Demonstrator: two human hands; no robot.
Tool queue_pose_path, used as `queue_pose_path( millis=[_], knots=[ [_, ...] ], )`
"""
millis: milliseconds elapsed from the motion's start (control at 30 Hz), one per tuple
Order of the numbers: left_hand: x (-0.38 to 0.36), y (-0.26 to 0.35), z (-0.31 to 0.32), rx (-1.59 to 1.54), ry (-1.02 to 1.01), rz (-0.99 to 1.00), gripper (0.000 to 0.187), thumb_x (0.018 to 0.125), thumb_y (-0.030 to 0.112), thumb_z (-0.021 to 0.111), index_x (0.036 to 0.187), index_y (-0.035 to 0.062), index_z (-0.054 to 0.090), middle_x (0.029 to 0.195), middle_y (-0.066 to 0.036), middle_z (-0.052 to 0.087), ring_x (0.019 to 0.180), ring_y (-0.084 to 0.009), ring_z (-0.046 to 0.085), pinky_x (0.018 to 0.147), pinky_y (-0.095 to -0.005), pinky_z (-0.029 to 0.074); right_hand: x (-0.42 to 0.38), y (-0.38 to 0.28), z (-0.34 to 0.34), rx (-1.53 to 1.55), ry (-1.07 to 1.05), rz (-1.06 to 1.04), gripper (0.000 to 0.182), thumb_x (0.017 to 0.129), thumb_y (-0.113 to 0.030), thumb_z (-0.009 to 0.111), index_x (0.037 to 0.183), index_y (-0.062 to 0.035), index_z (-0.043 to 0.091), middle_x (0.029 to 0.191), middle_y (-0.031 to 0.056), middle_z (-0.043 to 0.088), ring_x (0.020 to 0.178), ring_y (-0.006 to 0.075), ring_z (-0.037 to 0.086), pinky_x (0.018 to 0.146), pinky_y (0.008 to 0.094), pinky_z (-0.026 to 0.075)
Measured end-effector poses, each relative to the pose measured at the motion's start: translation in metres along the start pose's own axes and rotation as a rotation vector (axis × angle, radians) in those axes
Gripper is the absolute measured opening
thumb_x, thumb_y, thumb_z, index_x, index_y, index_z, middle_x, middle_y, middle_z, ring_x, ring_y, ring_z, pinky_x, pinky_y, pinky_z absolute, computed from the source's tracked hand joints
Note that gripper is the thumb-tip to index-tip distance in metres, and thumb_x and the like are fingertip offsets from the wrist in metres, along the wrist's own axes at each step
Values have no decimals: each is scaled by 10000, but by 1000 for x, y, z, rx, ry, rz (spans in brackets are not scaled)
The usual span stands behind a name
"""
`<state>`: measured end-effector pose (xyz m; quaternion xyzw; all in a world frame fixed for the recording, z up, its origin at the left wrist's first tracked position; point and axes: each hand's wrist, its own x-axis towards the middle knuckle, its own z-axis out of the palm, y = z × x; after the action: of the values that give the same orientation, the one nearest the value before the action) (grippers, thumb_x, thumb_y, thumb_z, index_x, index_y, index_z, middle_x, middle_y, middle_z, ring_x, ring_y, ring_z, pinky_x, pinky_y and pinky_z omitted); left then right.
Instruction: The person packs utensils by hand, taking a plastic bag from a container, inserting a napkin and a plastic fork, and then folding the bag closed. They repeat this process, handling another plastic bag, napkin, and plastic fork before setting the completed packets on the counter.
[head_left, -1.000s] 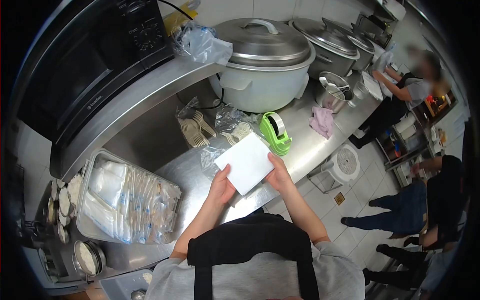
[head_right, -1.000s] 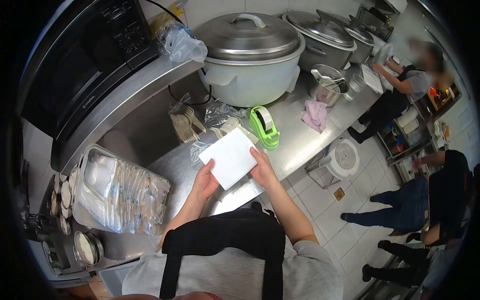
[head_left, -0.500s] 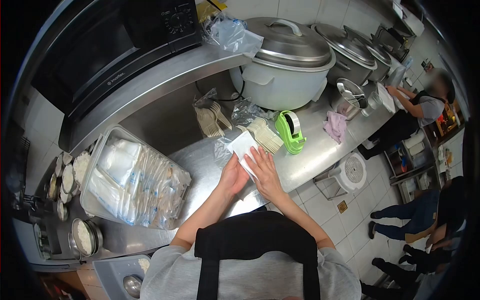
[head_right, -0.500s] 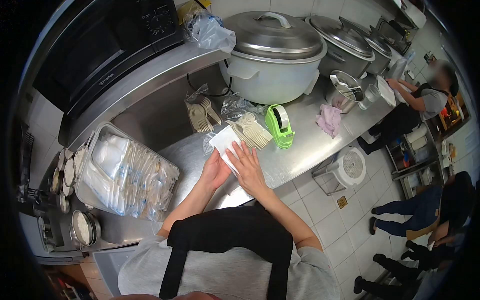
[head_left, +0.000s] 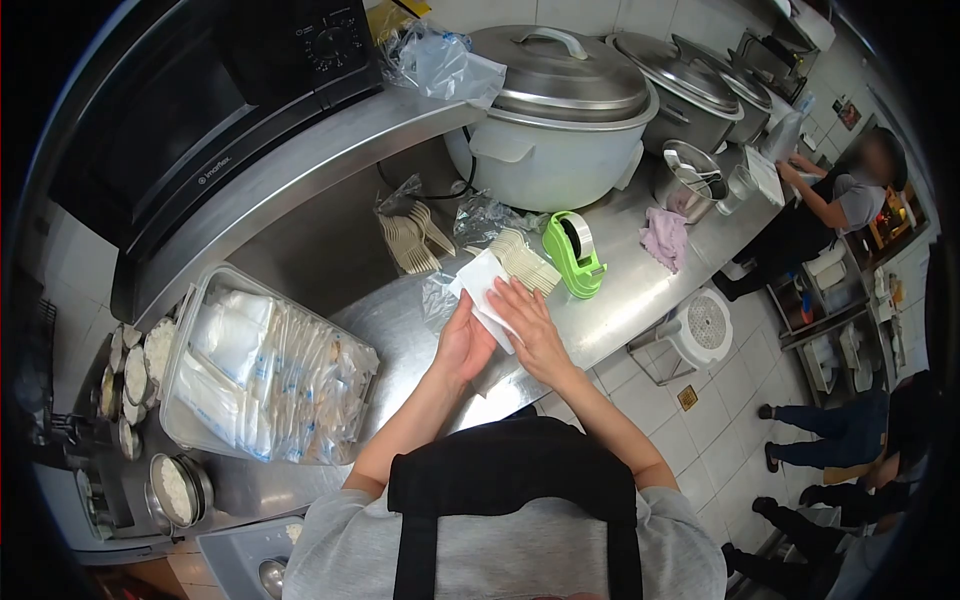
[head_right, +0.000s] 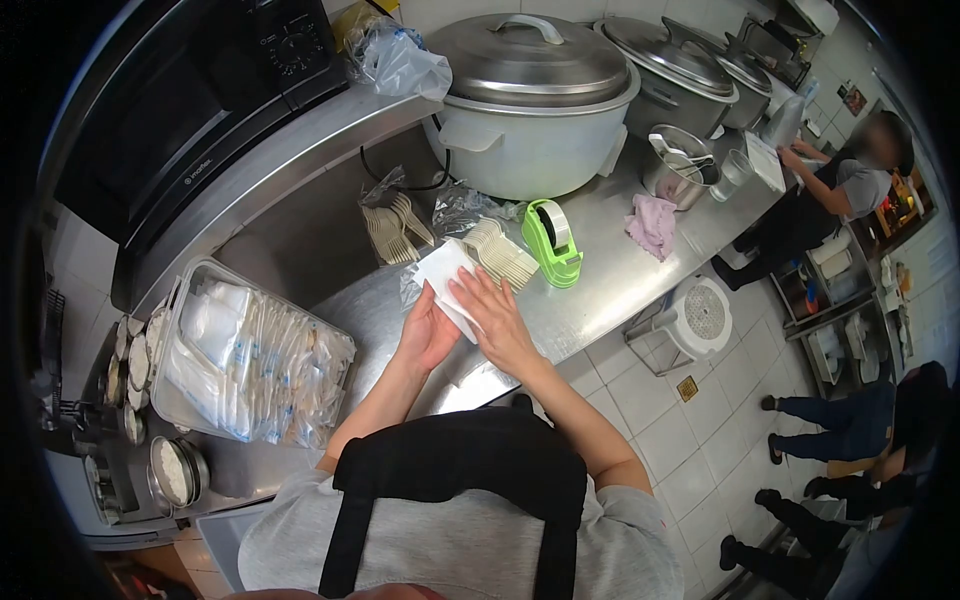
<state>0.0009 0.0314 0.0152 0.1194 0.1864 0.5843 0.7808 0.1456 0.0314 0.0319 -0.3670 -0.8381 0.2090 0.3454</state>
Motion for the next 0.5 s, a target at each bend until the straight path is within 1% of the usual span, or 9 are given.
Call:
queue_pose_path(
  millis=[33, 100, 267, 333, 367, 433, 467, 500],
  knots=[
    [1, -1, -1, 6, -1, 1, 437, 970, 355, 274, 1297, 81, 371, 1321, -75, 424, 1217, -218, 404, 1027, -390, 310, -1, -2, 1, 0, 1, -2, 537, 801, -24, 492, 1318, -146, 414, 1421, 86, 293, 1323, 326, 226, 1047, 552, 146],
    [0, -2, -1, 16, -2, 10, 440, 970, 359, 272, 1299, 84, 368, 1321, -76, 422, 1219, -220, 401, 1029, -391, 307, -4, -4, 5, -153, -25, -35, 544, 796, -25, 493, 1317, -165, 418, 1426, 80, 283, 1325, 321, 222, 1045, 563, 148],
    [-2, -1, -3, 69, 9, 16, 467, 964, 393, 266, 1304, 87, 359, 1317, -81, 420, 1228, -224, 389, 1036, -393, 299, -6, -2, 7, -200, -41, -54, 556, 794, -34, 495, 1323, -185, 411, 1432, 75, 272, 1328, 316, 216, 1040, 572, 155],
    [-7, 3, 8, -43, -104, 17, 477, 954, 407, 299, 1302, 86, 359, 1323, -85, 412, 1235, -224, 380, 1035, -394, 303, -6, -1, 6, -218, -53, -51, 558, 796, -34, 491, 1325, -188, 407, 1433, 73, 271, 1329, 316, 214, 1039, 572, 157],
    [-7, 2, 8, -42, -104, 14, 477, 954, 407, 299, 1302, 86, 359, 1323, -85, 412, 1235, -224, 380, 1035, -394, 303, -5, 1, 6, -208, -59, -61, 553, 795, -55, 507, 1324, -183, 409, 1431, 79, 273, 1329, 323, 210, 1039, 572, 154],
    [-6, -1, 7, 50, -3, 39, 482, 943, 404, 349, 1292, 73, 369, 1306, -93, 435, 1211, -231, 415, 1015, -400, 334, -5, 6, 7, -199, -66, -70, 549, 795, -77, 522, 1323, -177, 410, 1429, 85, 276, 1329, 330, 207, 1039, 573, 151],
    [-5, 0, 6, 50, -3, 39, 482, 943, 404, 349, 1292, 73, 369, 1306, -93, 435, 1211, -231, 415, 1015, -400, 334, -5, 9, 7, -150, -19, -84, 611, 768, -129, 575, 1343, -160, 371, 1436, 108, 248, 1332, 336, 195, 1040, 572, 146],
    [-2, 1, 5, 35, 38, -13, 476, 939, 390, 370, 1286, 64, 373, 1290, -98, 452, 1190, -236, 439, 1003, -406, 350, -6, 12, 8, -100, 26, -99, 690, 741, -181, 628, 1364, -142, 332, 1444, 130, 220, 1335, 342, 183, 1041, 572, 141]
  ],
)
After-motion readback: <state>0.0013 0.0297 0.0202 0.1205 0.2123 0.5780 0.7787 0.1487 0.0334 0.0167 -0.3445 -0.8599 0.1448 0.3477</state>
